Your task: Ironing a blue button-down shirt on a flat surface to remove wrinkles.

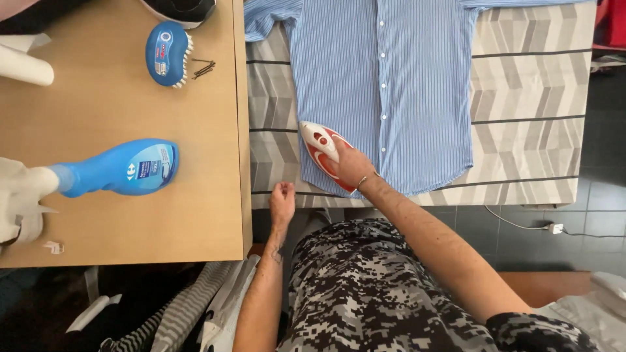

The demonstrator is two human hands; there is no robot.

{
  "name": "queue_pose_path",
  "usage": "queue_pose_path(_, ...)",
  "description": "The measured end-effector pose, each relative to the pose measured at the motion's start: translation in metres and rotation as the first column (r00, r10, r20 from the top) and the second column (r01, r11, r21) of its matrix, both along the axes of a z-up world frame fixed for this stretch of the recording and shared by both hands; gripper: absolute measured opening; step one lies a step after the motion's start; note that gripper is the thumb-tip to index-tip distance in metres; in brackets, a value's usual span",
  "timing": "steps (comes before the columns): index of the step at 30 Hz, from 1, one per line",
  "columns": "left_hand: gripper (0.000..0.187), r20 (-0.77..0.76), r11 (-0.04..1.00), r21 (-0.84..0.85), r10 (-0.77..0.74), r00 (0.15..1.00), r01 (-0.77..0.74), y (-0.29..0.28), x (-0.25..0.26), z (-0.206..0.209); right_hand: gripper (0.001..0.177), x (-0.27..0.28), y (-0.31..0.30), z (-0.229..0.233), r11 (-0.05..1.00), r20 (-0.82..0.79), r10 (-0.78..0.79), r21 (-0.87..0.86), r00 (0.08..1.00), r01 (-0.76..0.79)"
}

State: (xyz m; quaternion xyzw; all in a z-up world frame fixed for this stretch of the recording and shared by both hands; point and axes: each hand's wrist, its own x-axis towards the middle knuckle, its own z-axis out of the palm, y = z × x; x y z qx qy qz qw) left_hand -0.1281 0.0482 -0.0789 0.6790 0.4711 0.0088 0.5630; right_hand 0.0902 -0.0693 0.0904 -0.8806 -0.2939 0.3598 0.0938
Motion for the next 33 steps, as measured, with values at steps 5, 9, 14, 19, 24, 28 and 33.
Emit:
queue_pose_path(5, 0.027, 0.051, 0.998, 0.031, 0.056, 0.997, -0.058, -0.001, -0.027, -0.038, 0.067, -0.006, 0.007, 0.023, 0.996, -0.063, -0.084, 0.014, 0.994, 0.085)
queue_pose_path(9, 0.023, 0.083, 0.993, 0.064, 0.092, 0.992, -0.098, 0.000, -0.030, -0.023, 0.066, -0.002, 0.002, -0.007, 0.998, -0.044, -0.013, -0.057, 0.999, 0.011)
queue_pose_path(14, 0.021, 0.132, 0.981, -0.026, 0.196, 0.972, -0.195, 0.003, -0.022, -0.037, 0.066, -0.003, -0.002, 0.007, 0.995, -0.080, 0.045, -0.084, 0.996, -0.052)
queue_pose_path(19, 0.014, 0.192, 0.928, -0.219, 0.345, 0.919, -0.302, 0.007, -0.017, -0.058, 0.069, -0.006, -0.003, 0.020, 0.987, -0.120, 0.095, -0.118, 0.988, -0.109)
queue_pose_path(24, 0.014, 0.188, 0.890, -0.231, 0.438, 0.879, -0.394, 0.016, -0.010, -0.029, 0.071, -0.016, -0.015, 0.002, 0.987, -0.104, 0.105, -0.112, 0.989, -0.116)
queue_pose_path(28, 0.015, 0.216, 0.860, -0.215, 0.505, 0.836, -0.463, 0.024, -0.003, -0.059, 0.073, -0.017, -0.025, 0.008, 0.979, -0.179, 0.169, -0.087, 0.969, -0.186)
queue_pose_path(33, 0.015, 0.195, 0.944, -0.031, 0.328, 0.924, -0.329, 0.030, 0.013, -0.049, 0.073, -0.010, -0.053, 0.009, 0.992, -0.229, -0.119, 0.003, 0.966, 0.123)
